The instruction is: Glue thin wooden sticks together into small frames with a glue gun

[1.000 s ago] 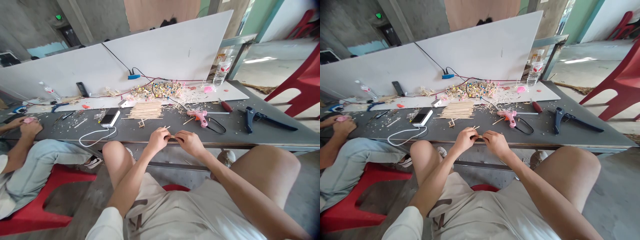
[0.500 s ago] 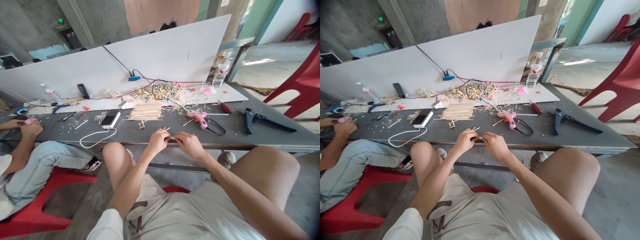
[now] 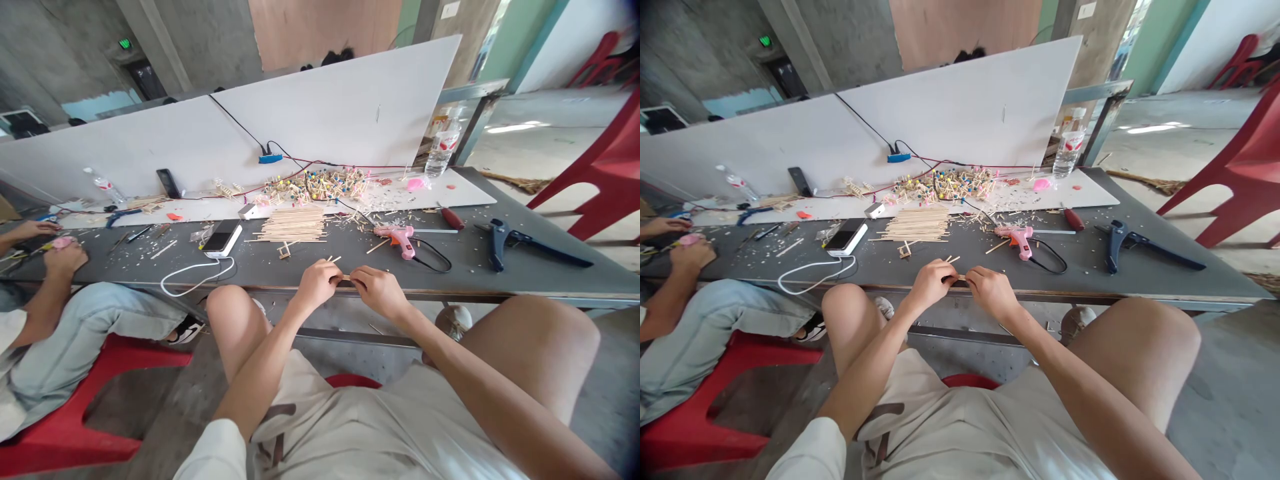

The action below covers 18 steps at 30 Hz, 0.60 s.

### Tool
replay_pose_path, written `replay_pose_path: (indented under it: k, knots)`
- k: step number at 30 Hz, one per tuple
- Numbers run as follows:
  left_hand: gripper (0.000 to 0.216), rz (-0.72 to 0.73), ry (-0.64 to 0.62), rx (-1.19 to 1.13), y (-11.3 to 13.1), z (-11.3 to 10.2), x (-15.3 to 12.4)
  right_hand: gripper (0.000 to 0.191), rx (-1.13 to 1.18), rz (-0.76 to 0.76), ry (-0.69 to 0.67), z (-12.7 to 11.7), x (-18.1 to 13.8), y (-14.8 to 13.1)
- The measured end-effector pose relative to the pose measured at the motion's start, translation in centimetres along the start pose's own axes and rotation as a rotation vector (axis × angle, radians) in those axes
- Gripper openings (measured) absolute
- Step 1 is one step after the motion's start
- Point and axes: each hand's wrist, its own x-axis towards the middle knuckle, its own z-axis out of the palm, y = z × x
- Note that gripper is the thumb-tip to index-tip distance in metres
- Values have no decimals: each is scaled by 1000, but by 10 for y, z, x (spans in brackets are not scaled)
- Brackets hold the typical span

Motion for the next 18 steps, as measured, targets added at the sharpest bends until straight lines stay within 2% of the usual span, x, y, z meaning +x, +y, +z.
replay_pose_path:
  k: [7,12,18]
  knots:
    - [23,-9,-14,-9,2,-2,0,18,27,87,13,-1,0,-3]
    - [18,-79,13,-33,4,-2,-1,16,103,150,-2,-2,2,-3]
    - [31,-125,24,-161,5,-2,-1,19,149,186,-27,-4,4,-4]
